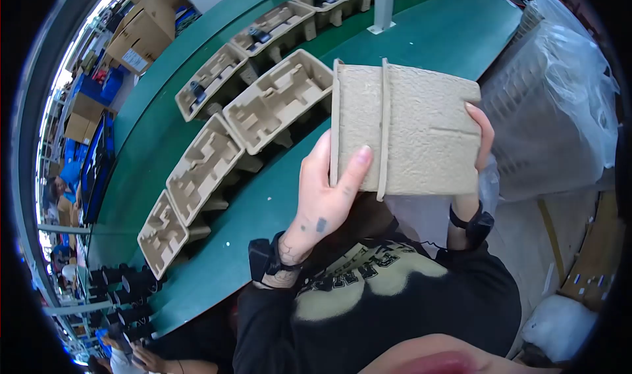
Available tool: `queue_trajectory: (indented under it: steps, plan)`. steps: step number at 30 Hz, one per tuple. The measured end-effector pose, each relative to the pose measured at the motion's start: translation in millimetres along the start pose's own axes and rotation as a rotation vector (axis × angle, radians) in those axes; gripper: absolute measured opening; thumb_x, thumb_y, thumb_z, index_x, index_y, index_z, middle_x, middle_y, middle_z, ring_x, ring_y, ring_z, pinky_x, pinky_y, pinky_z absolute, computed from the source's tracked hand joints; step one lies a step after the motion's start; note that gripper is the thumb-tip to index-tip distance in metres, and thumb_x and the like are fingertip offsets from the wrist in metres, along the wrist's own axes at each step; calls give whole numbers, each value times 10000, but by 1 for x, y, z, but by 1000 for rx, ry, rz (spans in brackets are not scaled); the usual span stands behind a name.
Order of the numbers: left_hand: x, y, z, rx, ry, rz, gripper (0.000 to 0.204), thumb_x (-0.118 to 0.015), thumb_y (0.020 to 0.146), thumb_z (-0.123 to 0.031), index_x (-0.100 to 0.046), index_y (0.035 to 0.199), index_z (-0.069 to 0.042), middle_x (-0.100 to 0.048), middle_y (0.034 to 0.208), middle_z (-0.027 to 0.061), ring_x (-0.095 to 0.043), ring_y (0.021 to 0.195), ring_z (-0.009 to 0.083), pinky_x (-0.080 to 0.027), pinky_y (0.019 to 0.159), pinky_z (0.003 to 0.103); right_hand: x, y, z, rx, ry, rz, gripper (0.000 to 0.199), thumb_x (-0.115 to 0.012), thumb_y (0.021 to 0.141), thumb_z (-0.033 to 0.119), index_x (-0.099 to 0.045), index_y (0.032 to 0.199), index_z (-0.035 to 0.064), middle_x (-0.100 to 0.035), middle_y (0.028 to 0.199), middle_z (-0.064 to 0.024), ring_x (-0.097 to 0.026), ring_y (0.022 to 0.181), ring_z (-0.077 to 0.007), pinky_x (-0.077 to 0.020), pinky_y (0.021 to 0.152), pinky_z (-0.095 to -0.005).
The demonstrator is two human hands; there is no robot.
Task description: The person places black handles into cardboard trays, stacks the empty trays, and then separates them to continue placing more handles into the trays.
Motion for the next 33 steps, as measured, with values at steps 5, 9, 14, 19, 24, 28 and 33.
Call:
queue_trajectory:
  steps: [5,9,14,19,24,28,33]
  plan:
    - [13,-34,-4,-131,153,-121,240,-554,960,-136,-575,1120,43,-657,872,111,-615,776,144,-485,741,257,6,-15,20,-84,-22,37,665,-635,891,340,-338,1393,21,-448,1357,-185,-483,1233,-261,-394,1047,-408]
    - [18,-41,-7,-71,281,-175,207,-554,948,-120,-587,1043,61,-645,796,110,-632,696,186,-517,722,290,20,-27,11,-175,92,-196,714,-659,874,360,-324,1410,27,-416,1401,-221,-450,1279,-293,-363,1074,-436]
    - [9,-57,-43,-586,663,-120,171,-605,892,-96,-592,963,59,-641,784,119,-645,674,232,-547,735,332,32,20,62,176,101,247,619,-725,793,392,-501,1271,70,-439,1390,-228,-413,1315,-337,-337,1074,-457]
    - [-60,-52,-21,-754,758,183,171,-681,782,-66,-616,919,13,-689,902,132,-688,862,251,-547,848,388,32,15,42,-231,259,186,759,-817,652,490,-551,1215,55,-415,1439,-201,-343,1383,-334,-313,1091,-420]
    - [-50,-45,44,-871,620,197,196,-646,810,-56,-595,991,-2,-697,975,151,-677,981,275,-509,935,449,57,-41,-8,-630,-17,290,815,-876,571,425,-545,1201,29,-464,1409,-177,-412,1339,-321,-345,1062,-401]
    - [-53,-37,72,-957,581,154,245,-653,841,-99,-569,1060,-28,-699,1054,132,-653,1064,290,-448,1000,529,56,-42,7,-458,-407,193,733,-872,583,276,-545,1187,19,-598,1234,-103,-568,1123,-196,-436,961,-346]
    - [-67,9,86,-795,701,228,487,-641,854,-86,-447,1293,-11,-558,1309,180,-507,1248,348,-270,1118,537,40,6,-13,-551,-541,442,548,-838,579,164,-577,1034,6,-673,955,-102,-633,893,-172,-493,817,-329]
Point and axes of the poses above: each hand's wrist, its own y-axis towards the middle knuckle, its own x-axis out of the back of the hand, z = x × y, the point moved 7 cm from there along y, towards the middle knuckle
